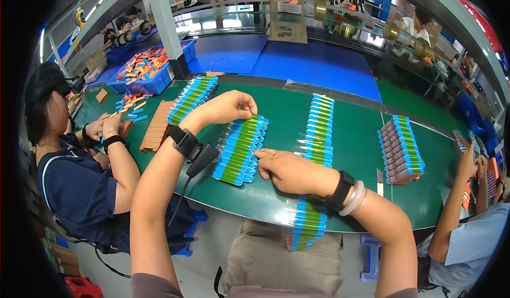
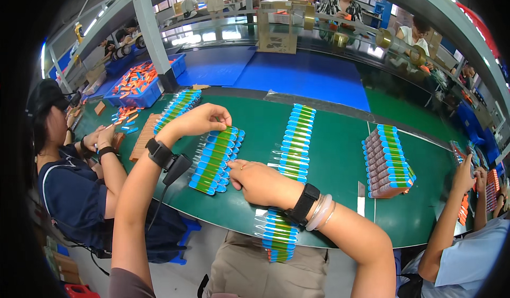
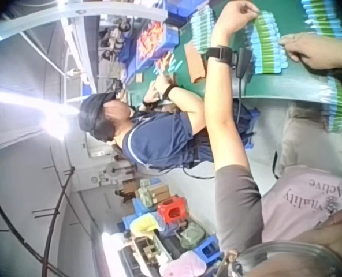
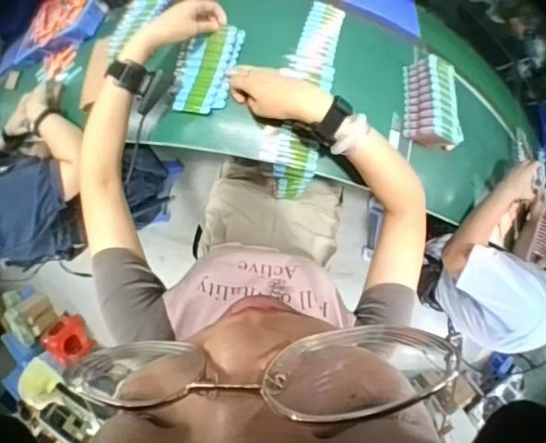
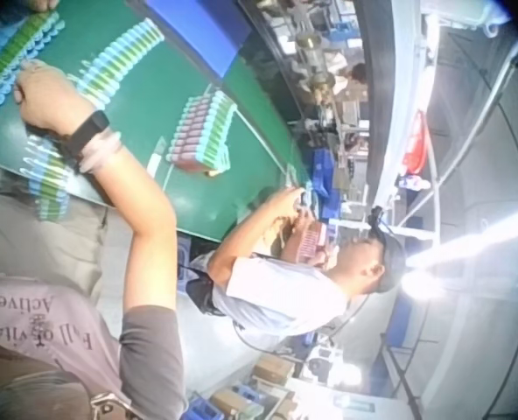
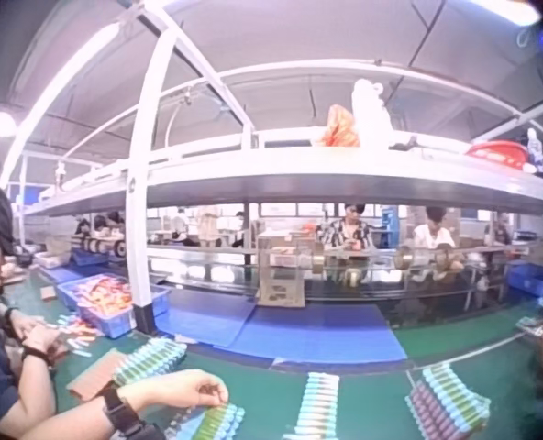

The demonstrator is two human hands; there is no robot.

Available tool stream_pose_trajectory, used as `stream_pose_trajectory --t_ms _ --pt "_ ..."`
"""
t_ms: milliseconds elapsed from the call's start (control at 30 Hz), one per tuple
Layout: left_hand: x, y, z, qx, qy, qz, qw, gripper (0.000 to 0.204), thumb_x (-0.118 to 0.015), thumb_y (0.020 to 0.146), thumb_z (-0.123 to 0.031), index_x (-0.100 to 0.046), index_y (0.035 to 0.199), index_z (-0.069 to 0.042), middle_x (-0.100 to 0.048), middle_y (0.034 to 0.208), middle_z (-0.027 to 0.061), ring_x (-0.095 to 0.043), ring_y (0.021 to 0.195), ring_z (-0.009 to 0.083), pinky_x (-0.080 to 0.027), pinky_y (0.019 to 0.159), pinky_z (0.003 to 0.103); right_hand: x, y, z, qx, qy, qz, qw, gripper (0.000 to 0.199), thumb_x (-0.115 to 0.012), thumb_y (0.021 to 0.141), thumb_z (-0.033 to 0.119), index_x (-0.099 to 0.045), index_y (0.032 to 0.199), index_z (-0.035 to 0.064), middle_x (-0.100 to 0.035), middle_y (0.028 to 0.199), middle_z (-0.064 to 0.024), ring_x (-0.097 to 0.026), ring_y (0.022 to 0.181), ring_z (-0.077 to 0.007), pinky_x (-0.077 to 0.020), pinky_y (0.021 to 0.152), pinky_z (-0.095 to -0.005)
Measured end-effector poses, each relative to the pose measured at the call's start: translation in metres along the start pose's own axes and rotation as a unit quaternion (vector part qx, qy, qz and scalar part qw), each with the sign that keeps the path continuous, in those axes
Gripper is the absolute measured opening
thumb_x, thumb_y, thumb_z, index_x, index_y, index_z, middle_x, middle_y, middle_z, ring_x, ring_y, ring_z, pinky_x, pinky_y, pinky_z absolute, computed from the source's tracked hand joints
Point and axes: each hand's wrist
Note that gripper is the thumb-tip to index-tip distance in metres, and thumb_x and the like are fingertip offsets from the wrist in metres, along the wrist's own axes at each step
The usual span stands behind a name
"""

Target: Manually assembling and arranging small plastic components on a production line.

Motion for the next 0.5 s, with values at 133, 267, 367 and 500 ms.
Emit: stream_pose_trajectory --t_ms 133,267,367,500 --pt "-0.009 0.012 0.017 -0.003 -0.049 0.014 0.999 0.012 -0.068 0.087 -0.007 -0.067 0.098 -0.001 -0.066 0.087 0.0024 -0.06 0.084 0.0109 -0.05 0.079 0.028 0.002 -0.002 0.0 -0.008 -0.001 0.015 1.0 0.014 -0.046 0.079 -0.007 -0.053 0.086 0.0022 -0.047 0.138 -0.0347 -0.038 0.138 -0.0413 -0.0384 0.108 -0.044" --pt "-0.013 0.017 0.028 0.003 -0.06 -0.015 0.998 0.012 -0.069 0.087 -0.006 -0.068 0.097 0.0 -0.068 0.086 0.0032 -0.061 0.081 0.0109 -0.05 0.078 0.028 -0.002 -0.002 -0.003 0.009 -0.003 -0.006 1.0 0.013 -0.046 0.079 -0.007 -0.053 0.086 0.002 -0.048 0.137 -0.0348 -0.039 0.138 -0.0411 -0.0383 0.108 -0.0441" --pt "-0.019 0.019 0.031 0.015 -0.043 -0.046 0.998 0.011 -0.07 0.085 -0.006 -0.068 0.095 0.0 -0.069 0.086 0.0049 -0.063 0.08 0.0117 -0.051 0.077 0.028 0.0 -0.002 0.0 -0.004 -0.017 0.0 1.0 0.011 -0.047 0.08 -0.005 -0.052 0.085 0.0021 -0.047 0.138 -0.0346 -0.039 0.138 -0.0413 -0.0379 0.108 -0.0439" --pt "-0.02 0.019 0.016 0.026 -0.035 -0.052 0.998 0.011 -0.071 0.083 -0.006 -0.07 0.093 -0.003 -0.069 0.086 0.0065 -0.064 0.08 0.0134 -0.051 0.075 0.029 0.0 -0.001 0.0 -0.005 -0.022 0.0 1.0 0.008 -0.048 0.08 -0.003 -0.052 0.085 0.0024 -0.047 0.139 -0.0339 -0.039 0.138 -0.0414 -0.0377 0.109 -0.0438"
Point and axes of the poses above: each hand's wrist, its own y-axis towards the middle knuckle, its own x-axis out of the back of the hand, z = x × y
